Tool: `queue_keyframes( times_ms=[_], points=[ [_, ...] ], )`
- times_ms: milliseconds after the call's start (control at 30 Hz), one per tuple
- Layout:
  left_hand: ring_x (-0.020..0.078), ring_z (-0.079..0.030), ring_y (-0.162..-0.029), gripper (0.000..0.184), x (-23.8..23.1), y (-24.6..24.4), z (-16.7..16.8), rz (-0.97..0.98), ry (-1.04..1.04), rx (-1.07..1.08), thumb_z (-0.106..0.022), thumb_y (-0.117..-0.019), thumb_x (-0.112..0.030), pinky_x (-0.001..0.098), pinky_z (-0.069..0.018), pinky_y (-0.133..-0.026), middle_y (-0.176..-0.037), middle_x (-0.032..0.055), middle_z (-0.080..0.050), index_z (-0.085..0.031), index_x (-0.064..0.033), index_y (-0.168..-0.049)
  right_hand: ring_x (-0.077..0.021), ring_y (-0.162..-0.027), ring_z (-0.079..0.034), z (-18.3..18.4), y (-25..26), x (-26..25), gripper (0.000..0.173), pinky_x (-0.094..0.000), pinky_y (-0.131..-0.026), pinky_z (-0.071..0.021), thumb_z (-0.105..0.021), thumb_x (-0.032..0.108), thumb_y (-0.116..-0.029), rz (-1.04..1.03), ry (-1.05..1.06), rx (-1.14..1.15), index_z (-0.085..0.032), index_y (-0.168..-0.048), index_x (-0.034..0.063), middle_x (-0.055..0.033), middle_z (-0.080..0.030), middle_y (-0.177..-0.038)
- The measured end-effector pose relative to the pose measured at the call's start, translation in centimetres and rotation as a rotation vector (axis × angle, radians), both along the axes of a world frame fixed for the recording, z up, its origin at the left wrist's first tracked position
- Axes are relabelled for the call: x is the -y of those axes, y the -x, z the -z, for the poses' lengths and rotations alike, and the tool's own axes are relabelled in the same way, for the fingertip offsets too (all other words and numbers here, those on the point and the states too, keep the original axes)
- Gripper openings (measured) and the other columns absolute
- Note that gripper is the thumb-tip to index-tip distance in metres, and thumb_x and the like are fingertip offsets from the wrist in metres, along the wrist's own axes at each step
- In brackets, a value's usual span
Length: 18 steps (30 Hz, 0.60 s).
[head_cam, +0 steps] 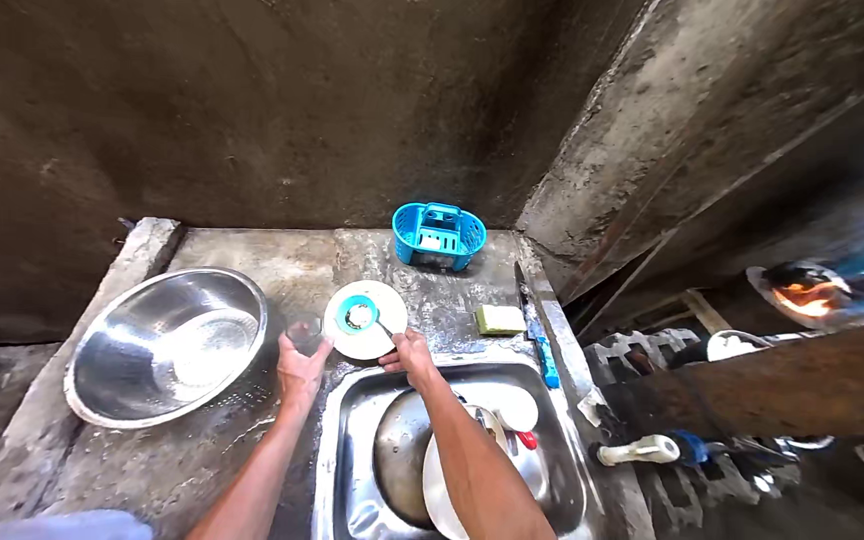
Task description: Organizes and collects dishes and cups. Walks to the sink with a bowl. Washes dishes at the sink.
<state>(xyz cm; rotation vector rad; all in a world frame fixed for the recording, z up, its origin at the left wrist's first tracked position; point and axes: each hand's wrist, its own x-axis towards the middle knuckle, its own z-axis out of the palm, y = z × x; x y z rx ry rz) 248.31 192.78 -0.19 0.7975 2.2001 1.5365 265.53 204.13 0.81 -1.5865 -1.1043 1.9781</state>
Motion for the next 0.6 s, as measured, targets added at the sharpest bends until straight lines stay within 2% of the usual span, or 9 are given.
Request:
queue_keyframes(
  times_ms=[100, 133, 200, 267, 333, 400, 500, 600],
  points=[
    [0.0258, -0.064, -0.117, 0.073, 2.2, -2.4, -0.5, 0.087, 0.043, 0.021, -0.081, -0.0844, -0.024, 0.0446, -0.0520, -0.102, -0.128, 0.0199, -0.064, -0.045, 0.0027, -0.142, -0.0238, -0.063, -0.071, -0.1, -4.2, 1.1, 0.032, -0.0367, -0.057, -0.0606, -0.044, 0.018, -0.1083, -0.057, -0.051, 0.061, -0.056, -0.133, 0.0022, -0.0186, -0.072, -0.087],
    [0.0261, -0.065, -0.114, 0.074, 3.3, -3.8, -0.8, 0.118, 0.061, 0.045, -0.082, -0.0836, -0.025, 0.0459, -0.0528, -0.100, -0.126, 0.0199, -0.065, -0.046, 0.0029, -0.142, -0.0222, -0.060, -0.070, -0.3, -6.2, 1.6, 0.032, -0.0356, -0.055, -0.0596, -0.044, 0.019, -0.1078, -0.082, -0.086, 0.098, -0.058, -0.130, 0.0013, -0.0169, -0.072, -0.082],
    [0.0287, -0.066, -0.114, 0.080, 6.1, -7.1, -1.3, 0.177, 0.112, 0.094, -0.080, -0.0818, -0.029, 0.0487, -0.0530, -0.101, -0.126, 0.0209, -0.065, -0.043, 0.0033, -0.145, -0.0200, -0.057, -0.067, -0.5, -10.3, 2.7, 0.030, -0.0353, -0.053, -0.0579, -0.047, 0.022, -0.1051, -0.147, -0.177, 0.235, -0.065, -0.115, 0.0005, -0.0135, -0.070, -0.076],
    [0.0351, -0.065, -0.114, 0.088, 9.1, -10.6, -1.9, 0.215, 0.240, 0.147, -0.080, -0.0825, -0.032, 0.0546, -0.0523, -0.099, -0.125, 0.0239, -0.065, -0.036, 0.0015, -0.152, -0.0216, -0.061, -0.066, -1.1, -13.7, 3.9, 0.031, -0.0395, -0.058, -0.0572, -0.048, 0.027, -0.1048, -0.264, -0.233, 0.412, -0.067, -0.110, 0.0025, -0.0138, -0.068, -0.082],
    [0.0402, -0.063, -0.118, 0.094, 11.9, -13.4, -1.9, 0.261, 0.396, 0.204, -0.079, -0.0866, -0.036, 0.0589, -0.0498, -0.102, -0.129, 0.0268, -0.063, -0.028, 0.0007, -0.156, -0.0254, -0.072, -0.069, -2.2, -15.5, 5.2, 0.036, -0.0453, -0.069, -0.0585, -0.048, 0.034, -0.1053, -0.371, -0.199, 0.543, -0.067, -0.116, 0.0053, -0.0158, -0.070, -0.092],
    [0.0434, -0.062, -0.120, 0.096, 13.8, -15.4, -0.6, 0.288, 0.493, 0.237, -0.078, -0.0877, -0.037, 0.0615, -0.0488, -0.102, -0.133, 0.0291, -0.060, -0.024, 0.0001, -0.158, -0.0238, -0.072, -0.071, -3.1, -15.8, 6.4, 0.038, -0.0443, -0.069, -0.0597, -0.047, 0.037, -0.1049, -0.416, -0.135, 0.581, -0.066, -0.119, 0.0065, -0.0134, -0.071, -0.091],
    [0.0441, -0.060, -0.123, 0.101, 15.1, -16.7, 0.5, 0.335, 0.584, 0.151, -0.080, -0.0864, -0.027, 0.0595, -0.0482, -0.104, -0.137, 0.0297, -0.057, -0.016, 0.0028, -0.159, -0.0234, -0.071, -0.071, -4.1, -14.7, 7.7, 0.039, -0.0446, -0.068, -0.0598, -0.049, 0.038, -0.1034, -0.533, -0.050, 0.588, -0.066, -0.116, 0.0048, -0.0125, -0.072, -0.089],
    [0.0439, -0.055, -0.130, 0.099, 15.4, -17.6, 0.8, 0.402, 0.568, 0.039, -0.080, -0.0845, -0.018, 0.0571, -0.0450, -0.110, -0.143, 0.0302, -0.052, -0.018, 0.0076, -0.157, -0.0251, -0.077, -0.073, -2.8, -14.1, 10.1, 0.042, -0.0478, -0.073, -0.0595, -0.047, 0.038, -0.1049, -0.655, -0.044, 0.543, -0.067, -0.113, 0.0029, -0.0126, -0.074, -0.092]
  ],
)
